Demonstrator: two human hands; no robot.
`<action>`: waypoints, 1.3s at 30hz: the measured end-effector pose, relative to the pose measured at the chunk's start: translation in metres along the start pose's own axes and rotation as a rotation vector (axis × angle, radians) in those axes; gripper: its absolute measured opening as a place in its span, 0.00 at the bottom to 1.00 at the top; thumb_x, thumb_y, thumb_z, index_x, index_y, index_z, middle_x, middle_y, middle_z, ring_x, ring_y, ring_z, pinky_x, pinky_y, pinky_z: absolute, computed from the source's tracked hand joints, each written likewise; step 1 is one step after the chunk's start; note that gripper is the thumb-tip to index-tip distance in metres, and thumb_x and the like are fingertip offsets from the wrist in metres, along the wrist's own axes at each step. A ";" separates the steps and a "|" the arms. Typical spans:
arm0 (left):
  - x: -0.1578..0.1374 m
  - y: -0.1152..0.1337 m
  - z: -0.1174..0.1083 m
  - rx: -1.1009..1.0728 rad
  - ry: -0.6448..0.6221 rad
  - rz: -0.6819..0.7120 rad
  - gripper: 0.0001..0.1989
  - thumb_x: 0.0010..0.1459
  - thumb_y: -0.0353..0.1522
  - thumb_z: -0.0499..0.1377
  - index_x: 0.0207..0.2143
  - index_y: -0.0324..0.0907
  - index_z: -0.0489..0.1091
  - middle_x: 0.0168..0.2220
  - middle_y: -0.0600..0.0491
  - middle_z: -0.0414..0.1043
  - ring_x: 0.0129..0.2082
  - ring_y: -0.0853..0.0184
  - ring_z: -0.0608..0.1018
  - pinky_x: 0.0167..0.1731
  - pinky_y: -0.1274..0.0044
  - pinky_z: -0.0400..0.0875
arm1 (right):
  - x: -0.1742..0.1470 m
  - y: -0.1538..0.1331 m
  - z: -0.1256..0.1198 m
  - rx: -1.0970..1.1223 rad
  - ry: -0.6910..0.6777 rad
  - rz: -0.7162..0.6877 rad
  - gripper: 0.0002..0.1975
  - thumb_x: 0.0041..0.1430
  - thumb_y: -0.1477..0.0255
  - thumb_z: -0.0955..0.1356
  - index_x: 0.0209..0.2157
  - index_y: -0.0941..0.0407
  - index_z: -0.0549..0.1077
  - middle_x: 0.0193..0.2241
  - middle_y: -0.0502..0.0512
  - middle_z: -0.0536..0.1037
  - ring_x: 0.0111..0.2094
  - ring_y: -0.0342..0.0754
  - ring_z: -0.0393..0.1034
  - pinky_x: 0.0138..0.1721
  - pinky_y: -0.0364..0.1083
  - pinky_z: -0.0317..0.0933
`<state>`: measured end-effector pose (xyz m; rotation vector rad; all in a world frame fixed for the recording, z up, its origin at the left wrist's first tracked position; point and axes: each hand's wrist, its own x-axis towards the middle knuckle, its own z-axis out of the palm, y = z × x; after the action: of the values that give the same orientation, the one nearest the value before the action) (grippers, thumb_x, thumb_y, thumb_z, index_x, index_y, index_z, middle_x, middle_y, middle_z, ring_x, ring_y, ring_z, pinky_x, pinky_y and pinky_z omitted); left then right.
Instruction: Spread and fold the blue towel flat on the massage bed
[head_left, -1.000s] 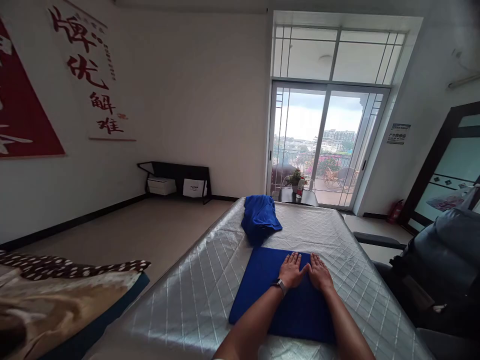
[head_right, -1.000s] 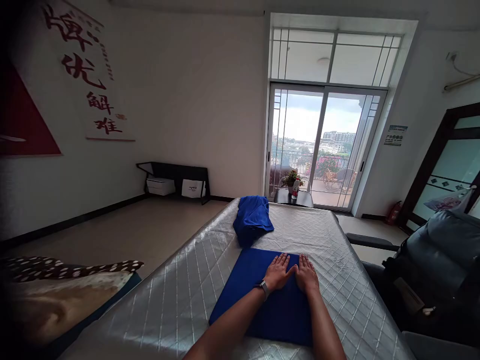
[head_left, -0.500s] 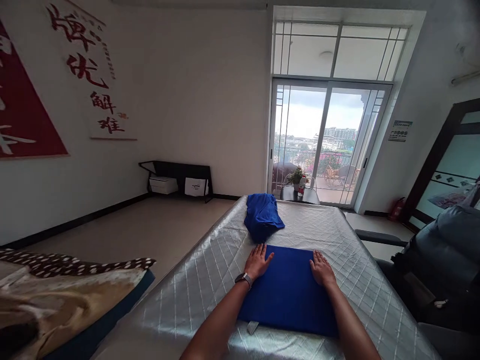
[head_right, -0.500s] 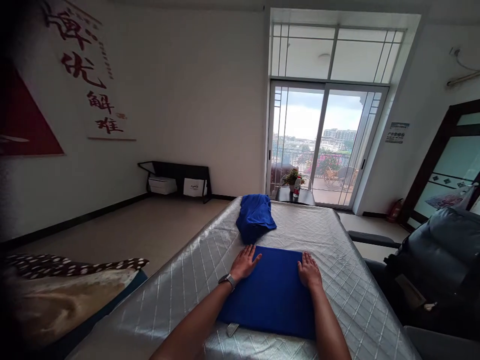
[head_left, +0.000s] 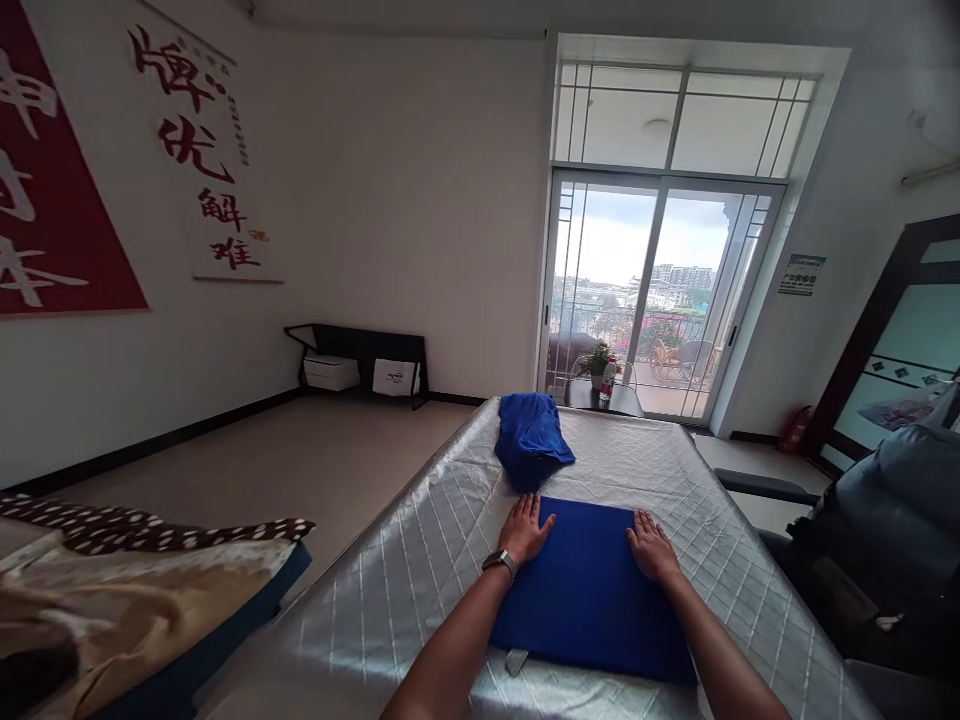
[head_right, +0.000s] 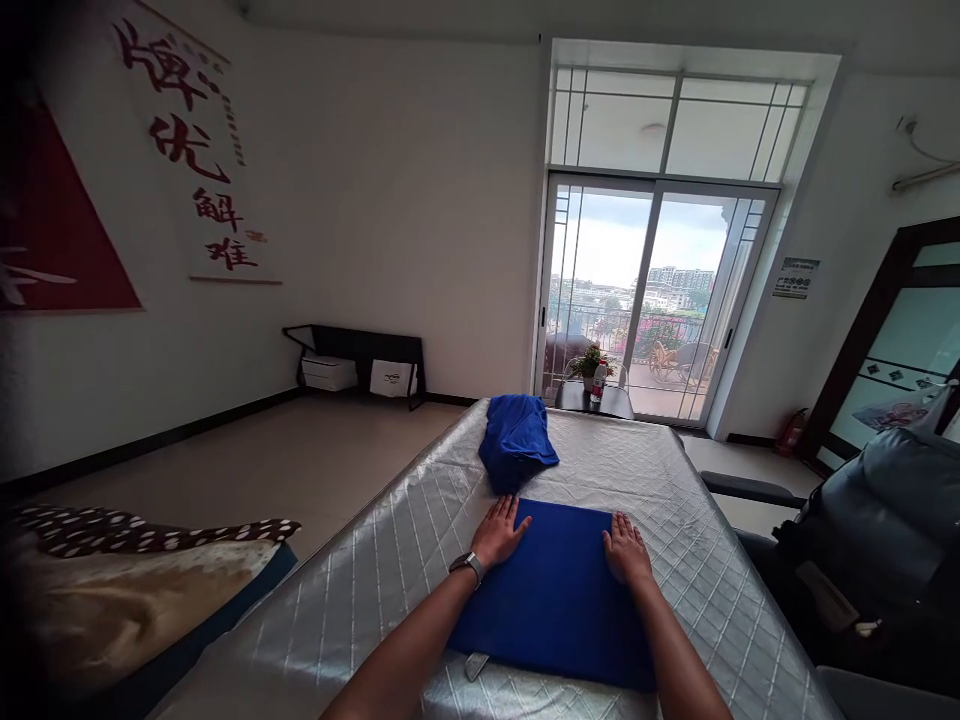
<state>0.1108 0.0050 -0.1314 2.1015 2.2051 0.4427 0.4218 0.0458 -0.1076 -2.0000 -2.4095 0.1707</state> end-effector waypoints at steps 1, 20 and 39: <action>0.000 0.000 0.000 -0.001 -0.001 0.001 0.41 0.68 0.53 0.35 0.70 0.34 0.53 0.71 0.39 0.52 0.72 0.54 0.53 0.68 0.62 0.48 | -0.002 0.001 0.001 -0.001 0.002 -0.001 0.35 0.70 0.61 0.48 0.72 0.64 0.45 0.72 0.59 0.44 0.73 0.48 0.34 0.70 0.51 0.33; -0.007 0.142 0.022 -0.081 0.047 0.280 0.37 0.70 0.49 0.35 0.70 0.36 0.55 0.69 0.41 0.57 0.70 0.54 0.58 0.67 0.61 0.54 | -0.015 0.007 0.014 0.011 0.050 -0.013 0.35 0.70 0.61 0.49 0.72 0.65 0.46 0.72 0.59 0.44 0.73 0.48 0.35 0.70 0.50 0.33; -0.043 0.031 0.000 -0.030 -0.009 -0.009 0.46 0.66 0.56 0.29 0.70 0.31 0.51 0.71 0.39 0.49 0.72 0.55 0.52 0.70 0.62 0.46 | -0.014 0.006 0.015 0.004 0.063 0.000 0.35 0.70 0.61 0.50 0.72 0.65 0.47 0.72 0.60 0.42 0.73 0.49 0.36 0.70 0.50 0.32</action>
<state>0.1439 -0.0367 -0.1305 2.0736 2.1875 0.4618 0.4293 0.0317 -0.1225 -1.9728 -2.3695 0.1114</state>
